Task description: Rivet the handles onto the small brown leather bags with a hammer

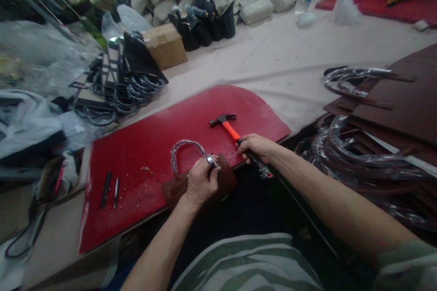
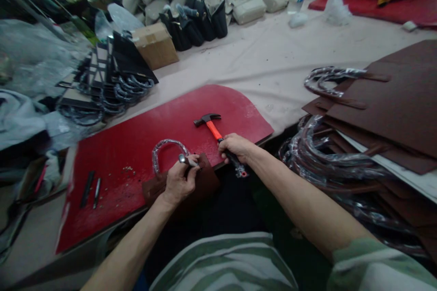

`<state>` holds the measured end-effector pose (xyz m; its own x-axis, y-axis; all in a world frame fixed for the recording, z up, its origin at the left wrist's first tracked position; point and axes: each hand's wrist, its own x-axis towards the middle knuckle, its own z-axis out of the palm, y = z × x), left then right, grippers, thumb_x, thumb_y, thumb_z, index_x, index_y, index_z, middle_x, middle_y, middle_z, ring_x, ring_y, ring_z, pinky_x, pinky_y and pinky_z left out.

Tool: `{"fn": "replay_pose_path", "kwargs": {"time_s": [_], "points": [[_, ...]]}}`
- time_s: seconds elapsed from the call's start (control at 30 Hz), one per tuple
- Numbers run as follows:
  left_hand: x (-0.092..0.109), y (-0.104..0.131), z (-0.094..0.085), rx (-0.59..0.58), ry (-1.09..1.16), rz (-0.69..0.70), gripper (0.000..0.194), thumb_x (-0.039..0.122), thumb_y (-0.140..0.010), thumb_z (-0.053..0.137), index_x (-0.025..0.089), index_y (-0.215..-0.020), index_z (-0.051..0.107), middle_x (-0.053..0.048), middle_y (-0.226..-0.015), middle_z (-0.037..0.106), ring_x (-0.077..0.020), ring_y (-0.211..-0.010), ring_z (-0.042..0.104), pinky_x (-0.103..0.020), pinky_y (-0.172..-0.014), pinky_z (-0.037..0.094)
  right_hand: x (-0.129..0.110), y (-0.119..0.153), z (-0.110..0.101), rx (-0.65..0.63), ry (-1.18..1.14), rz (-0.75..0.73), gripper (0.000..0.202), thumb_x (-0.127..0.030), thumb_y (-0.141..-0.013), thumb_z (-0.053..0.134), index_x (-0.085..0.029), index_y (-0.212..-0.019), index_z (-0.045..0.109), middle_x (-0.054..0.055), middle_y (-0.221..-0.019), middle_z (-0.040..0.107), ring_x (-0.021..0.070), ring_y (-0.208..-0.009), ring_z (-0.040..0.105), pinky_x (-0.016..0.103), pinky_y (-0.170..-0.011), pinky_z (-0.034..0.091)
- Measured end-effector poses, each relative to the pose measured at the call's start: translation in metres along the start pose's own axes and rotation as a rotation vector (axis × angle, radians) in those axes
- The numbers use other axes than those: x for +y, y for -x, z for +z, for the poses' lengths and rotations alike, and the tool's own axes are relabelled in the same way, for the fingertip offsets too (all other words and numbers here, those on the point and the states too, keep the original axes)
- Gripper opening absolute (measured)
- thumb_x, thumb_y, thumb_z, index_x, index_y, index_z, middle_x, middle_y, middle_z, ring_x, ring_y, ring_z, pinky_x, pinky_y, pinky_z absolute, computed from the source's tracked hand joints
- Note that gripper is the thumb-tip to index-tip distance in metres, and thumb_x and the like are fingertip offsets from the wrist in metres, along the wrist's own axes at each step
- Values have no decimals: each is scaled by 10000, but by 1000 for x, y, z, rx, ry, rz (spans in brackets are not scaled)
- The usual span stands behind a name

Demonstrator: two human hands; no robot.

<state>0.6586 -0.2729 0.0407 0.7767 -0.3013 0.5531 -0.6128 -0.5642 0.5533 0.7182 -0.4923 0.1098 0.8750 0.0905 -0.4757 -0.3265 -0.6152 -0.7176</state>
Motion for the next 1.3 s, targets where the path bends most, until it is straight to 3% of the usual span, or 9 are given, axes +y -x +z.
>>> {"fn": "replay_pose_path", "kwargs": {"time_s": [0.17, 0.33, 0.43, 0.53, 0.6, 0.8, 0.93, 1.13, 1.3], "points": [[2, 0, 0, -6, -14, -23, 113, 187, -935, 560, 197, -1030, 621, -95, -1034, 739, -238, -966, 706, -377, -856, 585, -25, 35, -2, -40, -215, -4, 204, -287, -990, 325, -190, -853, 442, -45, -633, 424, 77, -430, 367, 194, -405, 371], [2, 1, 2, -25, 11, -85, 113, 191, -935, 565, 195, -1027, 629, -96, -1040, 734, -254, -997, 692, -418, -901, 579, -27, 108, -23, 330, -79, -373, 420, -572, -1009, 320, -219, -814, 435, -47, -589, 425, 97, -423, 380, 224, -404, 292], [4, 0, 1, -35, 36, -116, 126, 172, -920, 567, 193, -1028, 629, -96, -1031, 730, -253, -994, 687, -420, -908, 577, -19, 139, -39, 467, 283, -561, 377, -506, -1001, 374, -225, -761, 450, -38, -546, 433, 113, -430, 385, 265, -445, 250], [5, 0, 1, -29, 37, -112, 127, 152, -905, 572, 197, -1009, 629, -92, -1012, 727, -250, -980, 686, -413, -902, 575, -16, 155, -46, 337, 488, -559, 320, -427, -1002, 384, -230, -770, 480, -23, -549, 495, 132, -424, 417, 293, -461, 239], [4, 0, 1, -20, 34, -103, 125, 149, -902, 576, 200, -1004, 627, -91, -994, 726, -250, -970, 686, -411, -899, 574, -22, 164, -47, 316, 524, -580, 297, -397, -1007, 393, -236, -777, 490, -19, -557, 521, 139, -424, 440, 299, -456, 249], [2, 1, 2, -7, 23, -85, 107, 176, -909, 577, 201, -1004, 620, -85, -948, 722, -249, -897, 686, -401, -834, 578, -33, 178, -40, 601, 444, -782, 254, -302, -1040, 366, -243, -822, 484, -37, -554, 471, 125, -417, 433, 269, -446, 316], [2, 0, 2, 4, 2, -91, 90, 174, -904, 575, 203, -972, 627, -89, -942, 723, -245, -890, 690, -383, -817, 576, -22, 168, -42, 384, 685, -668, 272, -334, -1005, 398, -246, -755, 460, -22, -501, 497, 144, -364, 394, 312, -430, 186], [4, -2, 1, -25, 12, -95, 86, 164, -897, 581, 204, -966, 614, -69, -905, 714, -238, -852, 680, -374, -787, 561, -25, 172, -41, 539, 476, -742, 271, -360, -1031, 348, -241, -822, 472, -23, -560, 478, 140, -420, 406, 293, -470, 265], [2, -2, 2, -32, 16, -92, 91, 152, -886, 583, 205, -949, 621, -74, -909, 706, -238, -864, 663, -377, -791, 553, -11, 163, -39, 255, 562, -409, 324, -459, -985, 344, -244, -764, 445, -10, -540, 479, 152, -433, 375, 306, -482, 210]]}}
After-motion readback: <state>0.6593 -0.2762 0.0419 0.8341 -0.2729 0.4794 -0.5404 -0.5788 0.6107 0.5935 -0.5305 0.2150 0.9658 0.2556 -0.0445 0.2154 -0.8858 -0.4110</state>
